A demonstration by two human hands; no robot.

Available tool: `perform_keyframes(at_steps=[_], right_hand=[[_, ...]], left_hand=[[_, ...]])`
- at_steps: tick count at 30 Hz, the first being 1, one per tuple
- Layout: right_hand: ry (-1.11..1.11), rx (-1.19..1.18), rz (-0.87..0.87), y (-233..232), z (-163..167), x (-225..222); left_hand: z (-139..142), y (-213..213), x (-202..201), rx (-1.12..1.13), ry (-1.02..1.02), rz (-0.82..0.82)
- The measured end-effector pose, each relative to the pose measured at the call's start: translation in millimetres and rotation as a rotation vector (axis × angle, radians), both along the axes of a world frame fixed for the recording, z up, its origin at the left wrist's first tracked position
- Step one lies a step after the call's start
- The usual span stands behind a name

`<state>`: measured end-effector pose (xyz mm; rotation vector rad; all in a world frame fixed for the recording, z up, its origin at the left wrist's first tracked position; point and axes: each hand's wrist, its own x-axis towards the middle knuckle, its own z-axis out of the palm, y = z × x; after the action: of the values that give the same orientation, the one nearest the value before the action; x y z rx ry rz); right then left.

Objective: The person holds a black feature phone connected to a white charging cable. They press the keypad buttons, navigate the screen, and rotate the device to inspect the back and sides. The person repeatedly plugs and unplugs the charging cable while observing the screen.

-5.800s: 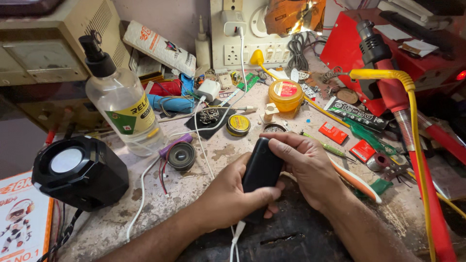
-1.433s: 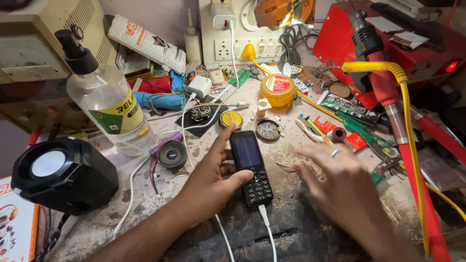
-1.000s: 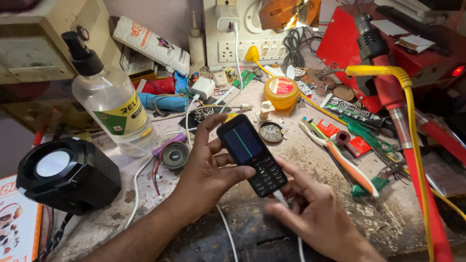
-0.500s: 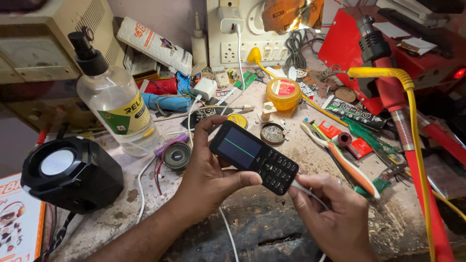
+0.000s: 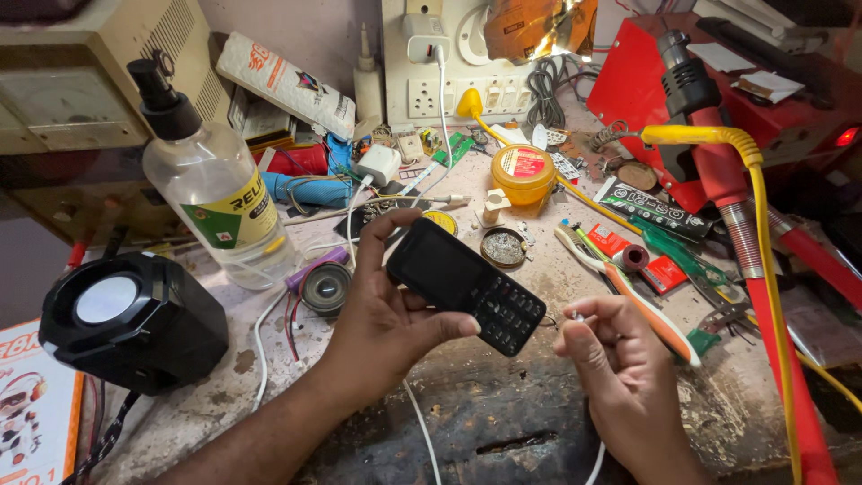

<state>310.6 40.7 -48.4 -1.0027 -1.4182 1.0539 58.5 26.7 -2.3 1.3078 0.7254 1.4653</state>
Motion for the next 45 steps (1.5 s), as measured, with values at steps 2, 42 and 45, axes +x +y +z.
perform_keyframes(at_steps=[2, 42, 45], right_hand=[[0.078, -0.128, 0.109, 2, -1, 5], [-0.184, 0.125, -0.143, -11, 8, -13], [-0.083, 0.008, -0.066, -6, 5, -8]], left_hand=[[-1, -3, 3, -0.014, -0.022, -0.039], [-10, 2, 3, 0.020, 0.096, 0.085], [-10, 1, 3, -0.001, 0.108, 0.087]])
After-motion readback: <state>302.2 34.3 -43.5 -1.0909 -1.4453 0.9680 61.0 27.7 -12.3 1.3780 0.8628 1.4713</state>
